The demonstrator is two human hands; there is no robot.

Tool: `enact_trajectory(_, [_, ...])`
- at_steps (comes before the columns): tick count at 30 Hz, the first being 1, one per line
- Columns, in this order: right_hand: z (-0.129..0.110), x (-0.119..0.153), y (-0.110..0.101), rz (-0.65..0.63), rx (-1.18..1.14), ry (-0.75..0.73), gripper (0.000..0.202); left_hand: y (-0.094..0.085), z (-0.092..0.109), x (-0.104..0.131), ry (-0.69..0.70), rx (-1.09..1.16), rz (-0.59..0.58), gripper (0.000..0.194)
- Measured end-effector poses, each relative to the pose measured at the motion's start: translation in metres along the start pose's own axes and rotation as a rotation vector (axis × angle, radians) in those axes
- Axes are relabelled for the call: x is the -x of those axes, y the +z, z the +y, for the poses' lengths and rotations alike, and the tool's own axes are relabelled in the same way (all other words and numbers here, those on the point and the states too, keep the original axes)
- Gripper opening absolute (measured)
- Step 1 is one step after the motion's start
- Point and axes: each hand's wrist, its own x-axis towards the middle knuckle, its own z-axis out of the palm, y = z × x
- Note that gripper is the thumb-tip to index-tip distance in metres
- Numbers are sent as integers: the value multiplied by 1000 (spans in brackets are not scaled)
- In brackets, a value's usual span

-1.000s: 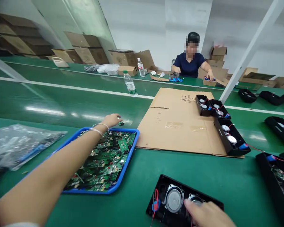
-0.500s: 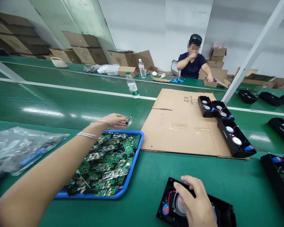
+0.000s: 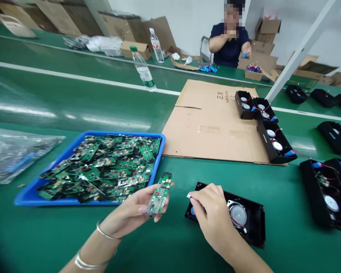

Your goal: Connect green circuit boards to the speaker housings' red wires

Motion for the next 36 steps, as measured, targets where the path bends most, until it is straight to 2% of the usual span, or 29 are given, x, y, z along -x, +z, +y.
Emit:
enact_trajectory(3, [1,3,-1,-30,48,-12,16,7,-19,-2,49,-25,34,56])
enact_trajectory(6, [5,7,0,-18,80,-45,14,14,-26,-6,74,-52,29,54])
enact_trajectory(9, [10,9,-1,46,133,-60,13,20,-28,-11,86,-22,-18,54])
enact_trajectory(11, [12,9,-5,105,146,-17,12,22,-29,-13,110,-14,-4,55])
enact_trajectory(14, [12,9,-12,140,57,76,12,25,-31,-13,184,-44,124,57])
enact_trajectory(17, [6,11,-14,59,-77,110,13,29,-34,-12,253,-72,318,60])
enact_trajectory(20, [-4,14,-3,15,-79,12,16,37,-35,-12,267,-28,378,67])
enact_trajectory(22, [-9,15,8,61,-31,-83,17,43,-34,-14,251,28,387,58])
enact_trajectory(25, [-13,14,23,145,26,-166,17,52,-34,-17,291,81,522,35])
enact_trajectory(28, [-13,13,31,183,63,-182,18,59,-38,-19,396,81,623,40])
enact_trajectory(32, [-11,12,34,204,123,-167,17,61,-51,-16,446,27,565,27])
enact_trajectory(36, [-10,13,34,220,145,-166,16,53,-63,-11,469,-116,527,32])
